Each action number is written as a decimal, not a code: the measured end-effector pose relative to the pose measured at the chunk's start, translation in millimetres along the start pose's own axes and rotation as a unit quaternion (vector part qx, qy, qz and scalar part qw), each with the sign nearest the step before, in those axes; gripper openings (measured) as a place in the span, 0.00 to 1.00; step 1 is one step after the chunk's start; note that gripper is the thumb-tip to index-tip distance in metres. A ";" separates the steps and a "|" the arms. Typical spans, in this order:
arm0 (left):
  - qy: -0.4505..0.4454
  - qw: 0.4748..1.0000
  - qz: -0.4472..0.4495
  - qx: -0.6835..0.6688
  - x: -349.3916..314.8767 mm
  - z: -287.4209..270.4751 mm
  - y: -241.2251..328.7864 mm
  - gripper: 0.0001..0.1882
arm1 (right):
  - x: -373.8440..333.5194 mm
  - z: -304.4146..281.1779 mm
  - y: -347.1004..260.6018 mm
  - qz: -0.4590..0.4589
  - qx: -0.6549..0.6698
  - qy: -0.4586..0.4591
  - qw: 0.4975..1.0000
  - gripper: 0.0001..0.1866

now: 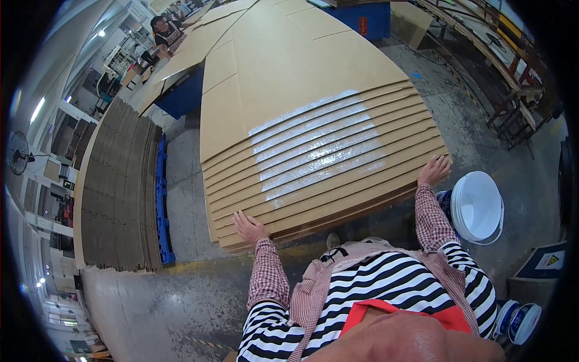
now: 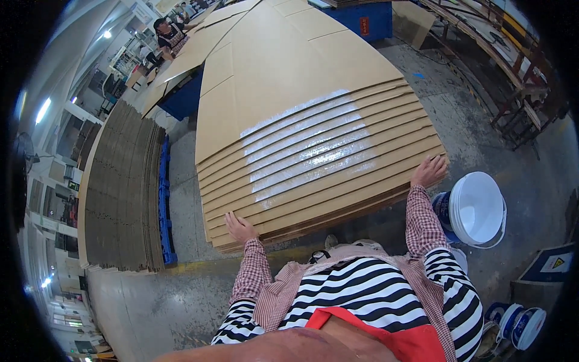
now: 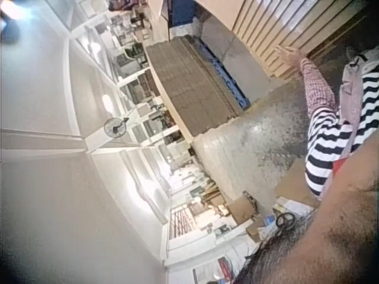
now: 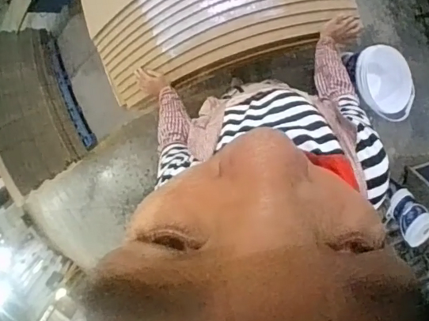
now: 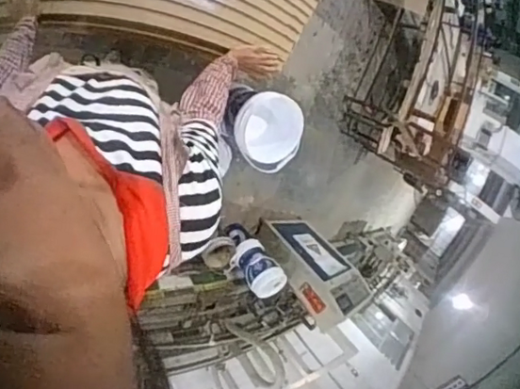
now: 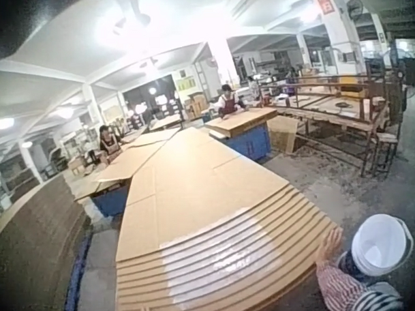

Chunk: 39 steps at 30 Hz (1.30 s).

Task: Applying a white adhesive or coating to stacked cardboard sheets using a hand brush in a warehouse setting.

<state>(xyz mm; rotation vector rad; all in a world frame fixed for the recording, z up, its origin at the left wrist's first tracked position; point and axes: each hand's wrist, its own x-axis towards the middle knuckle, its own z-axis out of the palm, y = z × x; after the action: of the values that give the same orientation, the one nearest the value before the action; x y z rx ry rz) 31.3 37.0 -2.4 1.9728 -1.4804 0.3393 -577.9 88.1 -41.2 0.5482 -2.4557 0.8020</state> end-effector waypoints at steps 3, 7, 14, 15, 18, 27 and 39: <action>0.003 1.000 0.003 0.004 -0.3 -0.6 1.3 0.21 | 0.1 0.3 0.5 0.000 -0.004 -0.003 1.000 0.29; -0.009 1.000 -0.004 0.005 -0.3 -0.8 1.0 0.21 | 0.3 0.7 0.9 0.006 0.013 -0.007 1.000 0.29; 0.002 1.000 0.001 -0.007 0.1 -0.4 0.6 0.22 | 1.0 -0.5 0.7 -0.001 0.005 -0.006 1.000 0.29; -0.004 1.000 -0.005 0.000 0.0 -0.6 0.9 0.22 | 1.0 -1.0 0.4 -0.004 0.002 -0.006 1.000 0.29; -0.012 1.000 -0.013 0.010 -0.3 -1.2 1.9 0.22 | 0.9 -2.0 -0.7 -0.003 0.008 -0.006 1.000 0.29; -0.005 1.000 -0.009 0.011 0.1 -0.4 0.9 0.22 | 0.7 -4.3 -2.7 0.000 0.013 -0.018 1.000 0.29; 0.012 1.000 0.003 -0.003 -0.4 -0.1 0.6 0.22 | -0.7 0.2 0.5 -0.011 -0.018 -0.006 1.000 0.28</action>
<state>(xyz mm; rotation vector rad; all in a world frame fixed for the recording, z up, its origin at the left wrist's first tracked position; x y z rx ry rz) 30.5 37.3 -2.3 1.9530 -1.4715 0.3580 -577.6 88.5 -42.0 0.5678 -2.4645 0.7462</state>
